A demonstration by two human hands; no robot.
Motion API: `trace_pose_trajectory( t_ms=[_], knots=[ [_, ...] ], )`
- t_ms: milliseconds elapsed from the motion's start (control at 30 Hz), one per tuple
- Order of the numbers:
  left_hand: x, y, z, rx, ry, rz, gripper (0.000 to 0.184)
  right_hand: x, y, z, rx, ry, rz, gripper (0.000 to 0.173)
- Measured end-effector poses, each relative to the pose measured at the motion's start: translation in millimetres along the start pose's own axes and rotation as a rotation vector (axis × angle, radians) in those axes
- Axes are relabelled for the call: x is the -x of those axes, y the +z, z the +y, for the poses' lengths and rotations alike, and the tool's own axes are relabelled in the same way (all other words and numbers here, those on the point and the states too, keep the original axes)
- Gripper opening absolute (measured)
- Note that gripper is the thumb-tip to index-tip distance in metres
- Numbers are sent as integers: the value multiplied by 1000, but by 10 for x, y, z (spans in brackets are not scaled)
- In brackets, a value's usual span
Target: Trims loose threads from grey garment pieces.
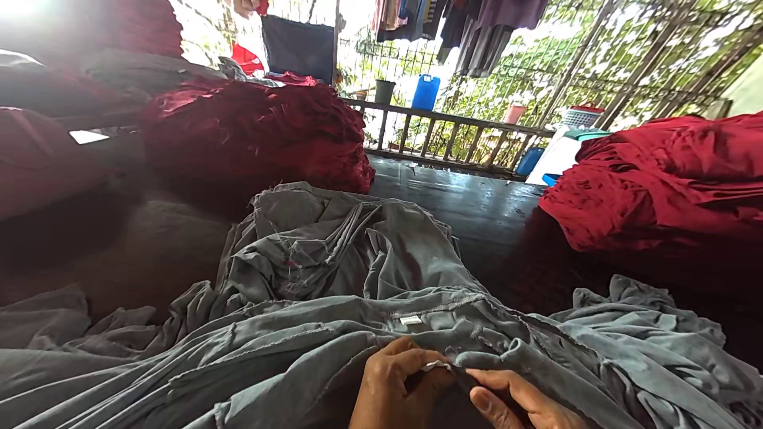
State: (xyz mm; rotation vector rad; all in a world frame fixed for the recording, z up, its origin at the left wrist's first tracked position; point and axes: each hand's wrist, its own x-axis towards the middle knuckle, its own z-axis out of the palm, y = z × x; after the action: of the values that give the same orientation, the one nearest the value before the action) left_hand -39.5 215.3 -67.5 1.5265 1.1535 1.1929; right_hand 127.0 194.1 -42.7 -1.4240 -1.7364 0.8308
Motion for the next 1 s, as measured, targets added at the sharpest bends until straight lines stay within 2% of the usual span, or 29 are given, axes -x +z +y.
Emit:
trace_pose_trajectory(
  t_ms=[300,667,1000],
  knots=[
    [8,-16,24,-4,0,-3,15,12,-51,-3,-98,76,-89,30],
    [7,-23,4,-11,22,-5,15,11,30,-1,-29,5,-20,29],
    [8,-17,41,88,-82,0,15,-4,133,13,-102,14,86,25]
  ],
)
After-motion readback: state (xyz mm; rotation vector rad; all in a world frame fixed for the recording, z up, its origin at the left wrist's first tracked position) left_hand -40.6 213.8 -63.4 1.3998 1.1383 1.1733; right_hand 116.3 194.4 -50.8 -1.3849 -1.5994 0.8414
